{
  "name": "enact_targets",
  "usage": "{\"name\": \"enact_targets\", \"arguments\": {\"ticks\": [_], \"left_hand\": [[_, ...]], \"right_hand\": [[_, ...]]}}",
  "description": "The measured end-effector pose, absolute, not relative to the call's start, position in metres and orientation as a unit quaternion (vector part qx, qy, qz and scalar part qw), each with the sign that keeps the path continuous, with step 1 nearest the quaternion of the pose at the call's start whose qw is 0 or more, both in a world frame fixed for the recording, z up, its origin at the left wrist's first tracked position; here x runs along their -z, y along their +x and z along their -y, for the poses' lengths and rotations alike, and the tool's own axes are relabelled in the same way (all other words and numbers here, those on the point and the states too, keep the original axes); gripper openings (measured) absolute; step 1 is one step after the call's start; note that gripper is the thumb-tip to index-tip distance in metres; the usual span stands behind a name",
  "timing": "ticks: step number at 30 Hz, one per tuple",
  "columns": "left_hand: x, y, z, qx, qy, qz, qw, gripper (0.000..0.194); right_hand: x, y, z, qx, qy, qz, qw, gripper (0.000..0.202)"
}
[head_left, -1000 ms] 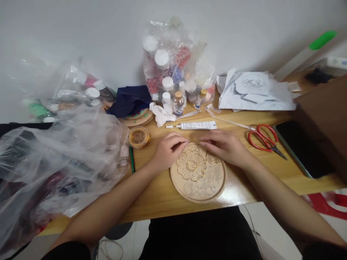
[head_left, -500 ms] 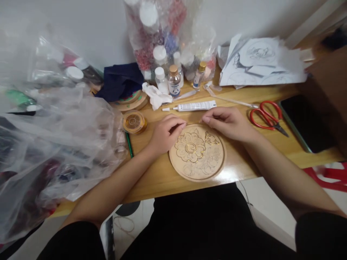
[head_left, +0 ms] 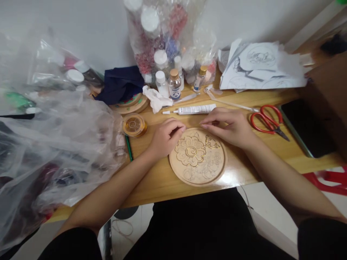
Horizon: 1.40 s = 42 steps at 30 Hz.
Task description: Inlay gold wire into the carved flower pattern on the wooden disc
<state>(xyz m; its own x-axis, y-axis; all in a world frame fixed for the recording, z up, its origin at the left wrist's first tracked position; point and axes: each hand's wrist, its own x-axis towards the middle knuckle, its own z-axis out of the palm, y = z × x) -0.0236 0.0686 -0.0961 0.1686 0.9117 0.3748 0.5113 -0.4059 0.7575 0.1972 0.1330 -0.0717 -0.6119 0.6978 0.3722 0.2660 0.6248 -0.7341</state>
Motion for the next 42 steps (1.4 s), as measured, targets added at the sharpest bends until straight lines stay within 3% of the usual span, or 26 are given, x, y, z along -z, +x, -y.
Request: {"name": "enact_targets", "arguments": {"ticks": [11, 27, 36, 42], "left_hand": [[0.099, -0.023, -0.068, -0.414, 0.748, -0.478, 0.204, 0.014], [0.095, -0.019, -0.06, -0.368, 0.799, -0.47, 0.066, 0.026], [0.096, -0.018, -0.058, -0.358, 0.802, -0.474, 0.057, 0.016], [0.095, -0.018, -0.059, -0.355, 0.788, -0.498, 0.076, 0.016]], "right_hand": [[0.078, 0.192, -0.125, -0.288, -0.303, 0.85, 0.32, 0.011], [0.074, 0.187, -0.121, -0.238, -0.266, 0.879, 0.317, 0.011], [0.075, 0.187, -0.119, -0.235, -0.259, 0.88, 0.323, 0.008], [0.082, 0.198, -0.132, -0.184, -0.425, 0.828, 0.314, 0.022]]}}
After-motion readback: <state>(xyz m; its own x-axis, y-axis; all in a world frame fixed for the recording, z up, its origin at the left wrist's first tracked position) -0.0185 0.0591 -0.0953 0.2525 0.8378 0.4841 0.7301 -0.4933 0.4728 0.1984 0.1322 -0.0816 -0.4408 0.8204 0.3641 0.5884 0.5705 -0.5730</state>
